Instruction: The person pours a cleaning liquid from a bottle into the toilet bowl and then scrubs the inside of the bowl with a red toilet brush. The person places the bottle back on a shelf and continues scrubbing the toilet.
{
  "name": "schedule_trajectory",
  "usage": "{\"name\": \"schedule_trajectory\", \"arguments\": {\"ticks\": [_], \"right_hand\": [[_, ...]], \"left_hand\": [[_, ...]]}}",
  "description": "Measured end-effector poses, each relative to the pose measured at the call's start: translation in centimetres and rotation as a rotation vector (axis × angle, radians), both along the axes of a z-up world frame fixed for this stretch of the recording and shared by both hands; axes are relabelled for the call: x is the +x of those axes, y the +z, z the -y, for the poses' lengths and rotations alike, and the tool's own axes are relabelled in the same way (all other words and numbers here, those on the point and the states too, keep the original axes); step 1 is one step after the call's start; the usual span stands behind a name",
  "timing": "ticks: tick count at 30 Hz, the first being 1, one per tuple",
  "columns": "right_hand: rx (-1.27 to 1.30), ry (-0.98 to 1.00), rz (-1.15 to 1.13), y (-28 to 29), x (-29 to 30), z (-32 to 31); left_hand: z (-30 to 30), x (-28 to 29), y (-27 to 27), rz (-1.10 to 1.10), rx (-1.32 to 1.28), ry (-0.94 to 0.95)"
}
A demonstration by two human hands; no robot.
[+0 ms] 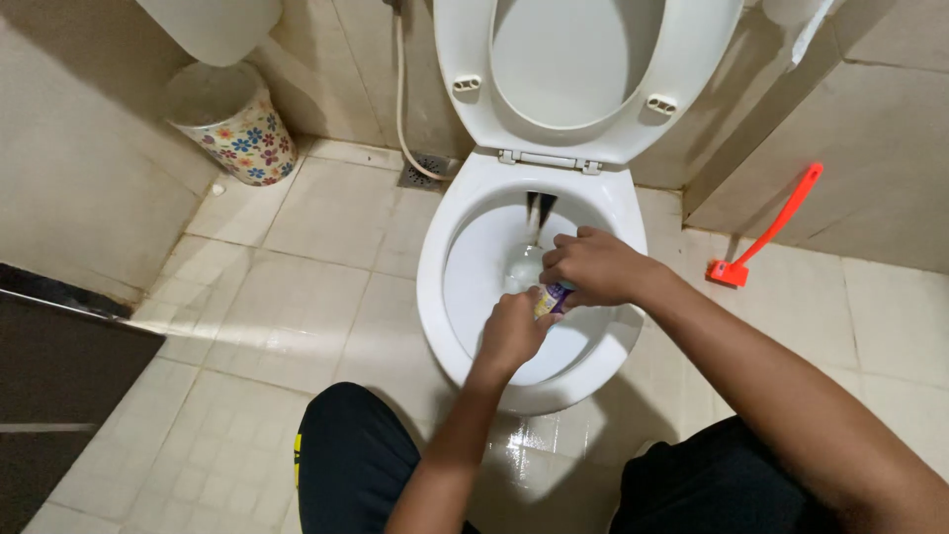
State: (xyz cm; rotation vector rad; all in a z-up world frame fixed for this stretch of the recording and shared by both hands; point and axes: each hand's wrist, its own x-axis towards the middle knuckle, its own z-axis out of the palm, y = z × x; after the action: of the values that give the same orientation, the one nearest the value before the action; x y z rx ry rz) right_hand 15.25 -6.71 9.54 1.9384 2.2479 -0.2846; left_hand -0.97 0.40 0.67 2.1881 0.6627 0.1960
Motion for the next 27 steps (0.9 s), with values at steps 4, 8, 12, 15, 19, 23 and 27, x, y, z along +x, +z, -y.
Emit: {"name": "schedule_trajectory", "arguments": {"ticks": [4,8,12,15,19,23,27], "right_hand": [[0.145,0.021,-0.083,-2.1,-0.4,-0.9],[0.3,-0.112,-0.106,-4.0,-0.6,-2.0],[0.447,-0.259,-0.108,-5.8,-0.2,-2.7],[0.577,-0.306,-0.108,-6.9,0.0,-3.1],[0.606,-0.366,-0.057,-6.9,0.4,-3.4],[0.655,-0.39,0.013,-7.6,1.3,-3.8],[0.63,-0.42,0.035,-7.7,1.6,-3.6]], "left_hand": [[-1.6,-0.4,-0.9,-0.026,0.018,0.065],[-3.5,0.1,-0.9,0.056,0.155,0.126],[-5.6,2.1,-1.5,0.078,0.312,0.165],[-7.5,3.0,-2.2,0.219,0.384,0.093],[-9.1,4.6,-3.0,0.355,0.39,0.057],[-9.5,5.8,-2.7,0.304,0.413,0.027],[-9.4,6.6,-2.8,0.354,0.462,0.04]]}}
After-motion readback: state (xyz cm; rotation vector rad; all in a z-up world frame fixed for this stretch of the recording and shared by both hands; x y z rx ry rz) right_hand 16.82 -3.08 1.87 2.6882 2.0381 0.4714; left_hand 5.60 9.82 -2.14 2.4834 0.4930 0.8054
